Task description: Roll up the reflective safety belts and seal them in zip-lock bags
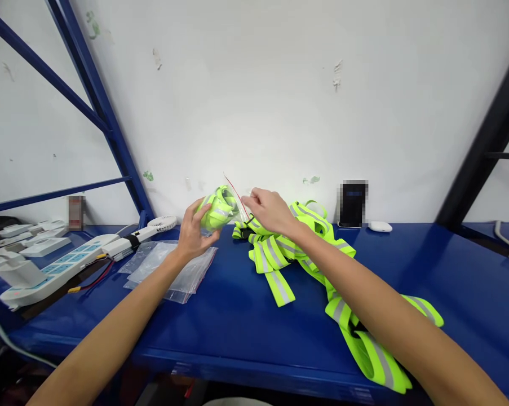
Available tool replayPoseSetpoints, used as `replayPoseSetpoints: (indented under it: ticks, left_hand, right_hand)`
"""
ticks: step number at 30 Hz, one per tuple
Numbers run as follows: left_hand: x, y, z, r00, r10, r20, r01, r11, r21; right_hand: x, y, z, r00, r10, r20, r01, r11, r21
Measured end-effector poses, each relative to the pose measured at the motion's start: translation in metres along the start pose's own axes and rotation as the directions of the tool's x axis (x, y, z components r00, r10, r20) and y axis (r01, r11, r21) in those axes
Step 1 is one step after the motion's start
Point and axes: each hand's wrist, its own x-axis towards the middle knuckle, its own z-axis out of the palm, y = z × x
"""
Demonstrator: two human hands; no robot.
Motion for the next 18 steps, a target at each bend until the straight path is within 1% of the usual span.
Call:
replayPoseSetpoints:
  ticks: [1,3,4,6,8,10,11,13,14,15,16,17,18]
  left_hand:
    - [0.001,0.002,-0.002,1.0,0.013,-0.001,-0.013,1.0,-0.009]
    - [0.003,0.007,-0.004,0.998,0.055,0.0,-0.055,0.998,-0.02]
    - [0.003,0.009,-0.004,0.997,0.071,0.005,-0.071,0.997,-0.013]
    - [0.002,0.011,-0.004,0.997,0.072,0.031,-0.073,0.997,0.026]
    - [0.001,0.012,-0.002,0.996,0.044,0.073,-0.049,0.997,0.066]
    - [0.0,0.012,-0.001,0.993,0.023,0.119,-0.033,0.996,0.08]
    - [0.0,0.012,0.0,0.99,0.018,0.141,-0.03,0.996,0.081]
    - [0.0,0.011,-0.001,0.982,-0.001,0.19,-0.015,0.996,0.083]
    - [0.0,0.011,-0.002,0.974,-0.011,0.226,-0.006,0.997,0.076]
    - [0.0,0.011,-0.003,0.961,-0.012,0.277,-0.005,0.998,0.059]
    - [0.001,0.012,-0.004,0.941,-0.001,0.338,-0.009,1.0,0.029]
    - [0.002,0.013,-0.006,0.917,0.019,0.398,-0.017,1.0,-0.009]
    - [0.003,0.014,-0.008,0.895,0.045,0.444,-0.025,0.998,-0.05]
  right_hand:
    - [0.004,0.007,-0.004,0.996,0.011,0.088,-0.021,0.994,0.112]
    - [0.01,0.016,-0.008,0.964,-0.001,0.265,-0.081,0.951,0.299]
    - [0.011,0.019,-0.01,0.944,-0.017,0.329,-0.109,0.927,0.36]
    - [0.012,0.019,-0.012,0.918,-0.042,0.395,-0.142,0.893,0.427]
    - [0.011,0.017,-0.013,0.899,-0.052,0.435,-0.161,0.884,0.44]
    - [0.01,0.015,-0.013,0.873,-0.062,0.483,-0.163,0.898,0.409]
    - [0.009,0.015,-0.011,0.864,-0.074,0.498,-0.143,0.913,0.383]
    - [0.007,0.015,-0.006,0.861,-0.113,0.496,-0.064,0.943,0.327]
    - [0.006,0.015,-0.002,0.863,-0.127,0.489,-0.032,0.952,0.303]
    - [0.005,0.016,0.002,0.86,-0.124,0.495,-0.026,0.958,0.286]
    - [0.004,0.017,0.006,0.85,-0.099,0.518,-0.057,0.959,0.277]
    - [0.003,0.018,0.009,0.829,-0.054,0.557,-0.122,0.954,0.274]
    - [0.002,0.02,0.013,0.798,-0.002,0.602,-0.204,0.94,0.274]
